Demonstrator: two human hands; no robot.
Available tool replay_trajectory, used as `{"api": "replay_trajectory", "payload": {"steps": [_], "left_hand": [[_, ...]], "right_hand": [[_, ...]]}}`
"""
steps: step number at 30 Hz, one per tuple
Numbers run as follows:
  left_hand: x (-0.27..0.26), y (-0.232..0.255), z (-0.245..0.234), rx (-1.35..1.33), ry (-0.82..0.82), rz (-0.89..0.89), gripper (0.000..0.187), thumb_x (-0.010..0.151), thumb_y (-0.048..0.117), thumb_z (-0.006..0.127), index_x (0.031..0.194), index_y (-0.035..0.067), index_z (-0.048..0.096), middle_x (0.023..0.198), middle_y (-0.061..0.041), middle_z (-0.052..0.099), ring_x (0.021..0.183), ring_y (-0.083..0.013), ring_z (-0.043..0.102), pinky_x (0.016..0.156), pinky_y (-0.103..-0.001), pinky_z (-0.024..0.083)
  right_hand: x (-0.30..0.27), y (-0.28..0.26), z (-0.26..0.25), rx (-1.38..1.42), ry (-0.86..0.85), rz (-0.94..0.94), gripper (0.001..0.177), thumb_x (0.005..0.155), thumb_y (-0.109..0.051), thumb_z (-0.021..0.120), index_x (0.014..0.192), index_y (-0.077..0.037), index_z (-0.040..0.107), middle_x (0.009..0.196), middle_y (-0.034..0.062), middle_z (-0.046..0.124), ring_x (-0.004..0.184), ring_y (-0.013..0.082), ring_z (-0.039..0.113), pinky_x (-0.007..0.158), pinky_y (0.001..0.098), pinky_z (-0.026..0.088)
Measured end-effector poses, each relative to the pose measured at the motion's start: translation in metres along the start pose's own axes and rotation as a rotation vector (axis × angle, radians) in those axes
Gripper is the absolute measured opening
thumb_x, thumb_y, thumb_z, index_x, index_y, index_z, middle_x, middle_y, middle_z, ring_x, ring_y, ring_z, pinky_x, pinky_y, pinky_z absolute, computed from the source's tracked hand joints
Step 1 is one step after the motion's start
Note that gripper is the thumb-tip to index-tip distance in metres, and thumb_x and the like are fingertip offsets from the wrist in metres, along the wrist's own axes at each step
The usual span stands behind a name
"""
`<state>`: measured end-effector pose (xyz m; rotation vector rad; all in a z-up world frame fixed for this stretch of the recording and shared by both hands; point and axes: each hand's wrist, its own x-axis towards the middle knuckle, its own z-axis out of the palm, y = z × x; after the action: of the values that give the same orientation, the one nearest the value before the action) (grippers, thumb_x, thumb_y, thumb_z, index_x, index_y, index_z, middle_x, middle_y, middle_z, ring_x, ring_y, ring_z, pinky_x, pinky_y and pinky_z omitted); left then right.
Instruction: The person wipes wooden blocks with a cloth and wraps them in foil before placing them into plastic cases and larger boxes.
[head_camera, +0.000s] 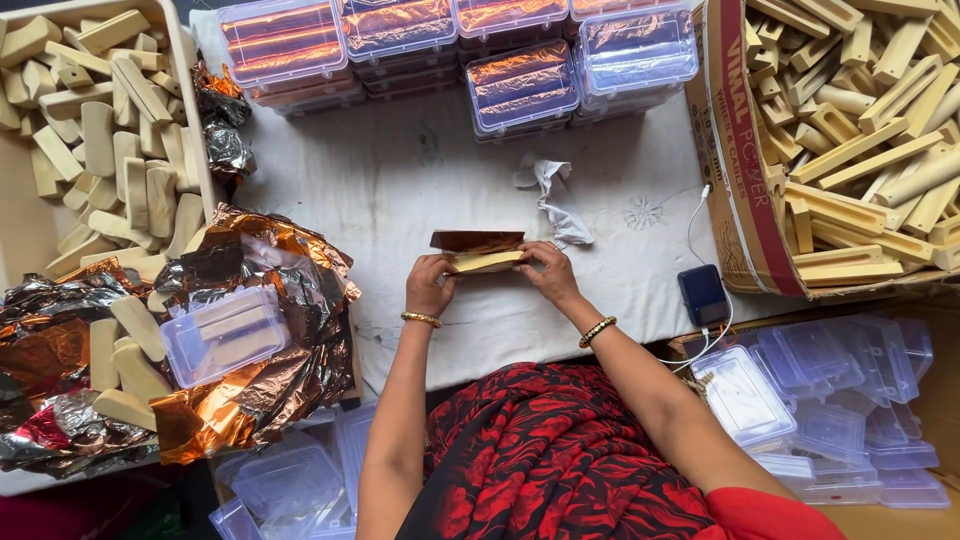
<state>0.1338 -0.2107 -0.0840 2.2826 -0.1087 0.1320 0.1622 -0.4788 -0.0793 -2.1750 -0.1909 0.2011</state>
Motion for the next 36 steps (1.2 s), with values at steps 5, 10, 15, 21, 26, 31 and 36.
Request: {"api": "replay_trajectory", "payload": {"steps": [5, 10, 15, 21, 26, 31, 36], "left_hand": [[0.001, 0.000, 0.000, -0.061, 0.002, -0.054, 0.019, 0.069, 0.002, 0.084, 0.082, 0.007, 0.071, 0.105, -0.002, 0.075, 0.098, -0.0235, 0.067, 0.085, -0.036, 0.056], [0.003, -0.005, 0.002, -0.139, -0.047, -0.161, 0.020, 0.070, 0.008, 0.088, 0.081, 0.007, 0.072, 0.099, -0.001, 0.076, 0.093, -0.0215, 0.066, 0.081, -0.035, 0.056], [0.005, -0.008, 0.008, -0.210, -0.056, -0.192, 0.017, 0.071, 0.004, 0.087, 0.082, 0.007, 0.073, 0.098, 0.000, 0.077, 0.089, -0.0192, 0.066, 0.075, -0.031, 0.059], [0.005, -0.023, 0.022, -0.281, -0.060, -0.333, 0.017, 0.076, 0.003, 0.084, 0.087, 0.006, 0.072, 0.091, -0.005, 0.071, 0.079, -0.0178, 0.071, 0.072, -0.030, 0.060], [0.006, -0.019, 0.021, -0.202, -0.055, -0.325, 0.016, 0.076, 0.005, 0.085, 0.087, 0.007, 0.073, 0.089, -0.006, 0.072, 0.079, -0.0200, 0.069, 0.073, -0.033, 0.058], [0.008, -0.013, 0.020, -0.208, -0.047, -0.419, 0.017, 0.079, 0.009, 0.085, 0.092, 0.011, 0.075, 0.088, -0.005, 0.072, 0.080, -0.0196, 0.068, 0.075, -0.035, 0.057], [0.007, 0.002, 0.015, -0.010, 0.052, -0.209, 0.023, 0.073, 0.005, 0.083, 0.090, 0.011, 0.069, 0.096, -0.005, 0.059, 0.093, -0.0237, 0.058, 0.083, -0.036, 0.052]], "right_hand": [[0.001, 0.008, 0.002, 0.074, 0.021, 0.054, 0.018, 0.079, -0.014, 0.085, 0.092, -0.006, 0.075, 0.114, 0.0028, 0.076, 0.105, 0.0177, 0.069, 0.090, 0.0326, 0.057], [0.002, 0.014, 0.005, 0.160, 0.037, 0.183, 0.018, 0.080, -0.017, 0.085, 0.090, -0.008, 0.074, 0.114, 0.0014, 0.076, 0.097, 0.0140, 0.071, 0.086, 0.0292, 0.059], [0.003, 0.006, 0.002, 0.189, 0.033, 0.161, 0.014, 0.080, -0.014, 0.084, 0.088, -0.008, 0.075, 0.110, 0.0022, 0.077, 0.088, 0.0103, 0.069, 0.077, 0.0264, 0.057], [0.009, 0.011, 0.007, 0.126, 0.046, 0.201, 0.012, 0.081, -0.010, 0.086, 0.087, -0.007, 0.075, 0.097, 0.0020, 0.076, 0.083, 0.0118, 0.067, 0.076, 0.0279, 0.057], [0.010, 0.013, 0.005, 0.164, 0.042, 0.169, 0.010, 0.080, -0.009, 0.083, 0.086, -0.008, 0.075, 0.097, -0.0006, 0.075, 0.088, 0.0086, 0.070, 0.079, 0.0251, 0.058], [0.016, 0.020, 0.006, 0.190, -0.014, 0.291, 0.010, 0.083, -0.012, 0.083, 0.088, -0.008, 0.075, 0.091, 0.0006, 0.077, 0.083, 0.0096, 0.071, 0.076, 0.0246, 0.056], [0.015, -0.018, -0.005, 0.079, 0.083, 0.229, 0.031, 0.077, -0.017, 0.087, 0.090, -0.006, 0.061, 0.091, -0.0013, 0.064, 0.076, 0.0131, 0.062, 0.069, 0.0280, 0.054]]}}
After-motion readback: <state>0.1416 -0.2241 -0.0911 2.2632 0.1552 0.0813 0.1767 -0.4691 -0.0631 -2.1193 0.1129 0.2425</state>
